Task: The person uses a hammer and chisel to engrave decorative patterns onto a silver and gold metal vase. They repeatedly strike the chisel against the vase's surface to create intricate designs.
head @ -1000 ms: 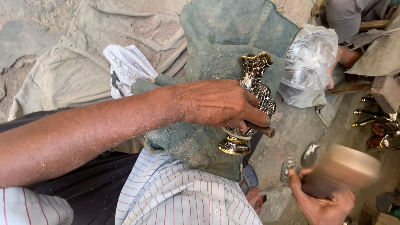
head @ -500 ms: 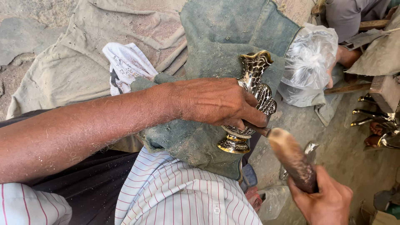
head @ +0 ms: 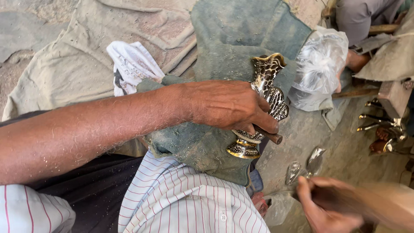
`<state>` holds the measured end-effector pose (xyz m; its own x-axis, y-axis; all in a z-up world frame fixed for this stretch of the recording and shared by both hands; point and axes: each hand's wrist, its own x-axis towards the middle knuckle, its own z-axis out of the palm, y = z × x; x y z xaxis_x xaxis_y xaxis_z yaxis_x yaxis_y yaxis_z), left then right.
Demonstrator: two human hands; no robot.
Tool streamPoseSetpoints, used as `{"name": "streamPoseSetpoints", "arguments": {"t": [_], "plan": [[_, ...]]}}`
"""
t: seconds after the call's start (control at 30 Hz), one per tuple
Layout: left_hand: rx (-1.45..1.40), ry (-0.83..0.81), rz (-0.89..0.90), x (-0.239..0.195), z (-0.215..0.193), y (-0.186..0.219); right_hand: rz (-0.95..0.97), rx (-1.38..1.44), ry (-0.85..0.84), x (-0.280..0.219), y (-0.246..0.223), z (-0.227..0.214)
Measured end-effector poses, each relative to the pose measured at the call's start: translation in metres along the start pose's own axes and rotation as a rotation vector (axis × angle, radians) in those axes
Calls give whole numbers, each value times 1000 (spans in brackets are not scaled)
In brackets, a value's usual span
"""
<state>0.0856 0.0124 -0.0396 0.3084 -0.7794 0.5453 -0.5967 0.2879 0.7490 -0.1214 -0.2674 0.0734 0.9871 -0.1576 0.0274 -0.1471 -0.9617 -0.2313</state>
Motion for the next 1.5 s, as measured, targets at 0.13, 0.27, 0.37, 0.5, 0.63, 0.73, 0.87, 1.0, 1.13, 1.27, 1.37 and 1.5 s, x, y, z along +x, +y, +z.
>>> {"name": "streamPoseSetpoints", "arguments": {"t": [0.13,0.27,0.37,0.5,0.63,0.73,0.87,1.0,1.13,1.27,1.37,1.5], "plan": [[43,-58,-69,6,-3,-1,-175,-182,32,0,-4,-2],[9,-25,-43,0,1,-2,109,188,61,4,-3,-6],[52,-22,-56,6,-1,0,-76,-259,-22,0,0,-8],[15,-31,-17,3,-2,0,153,309,146,1,7,-5],[65,-49,-66,7,-3,0,-118,-189,-27,-7,11,-7],[63,-39,-54,7,-4,0,-41,-77,67,-7,11,-4],[61,-25,-21,4,-2,0,146,144,82,-5,12,-6],[63,-37,-80,6,-4,2,-33,-106,56,-7,13,-5],[44,-34,-32,5,-4,2,244,507,144,1,19,-3],[82,-66,-90,9,-7,6,-61,-127,72,-5,17,-5],[62,-73,-85,12,-8,8,25,101,110,1,13,-4],[70,-104,-113,11,-9,9,30,20,8,0,8,-5]]}}
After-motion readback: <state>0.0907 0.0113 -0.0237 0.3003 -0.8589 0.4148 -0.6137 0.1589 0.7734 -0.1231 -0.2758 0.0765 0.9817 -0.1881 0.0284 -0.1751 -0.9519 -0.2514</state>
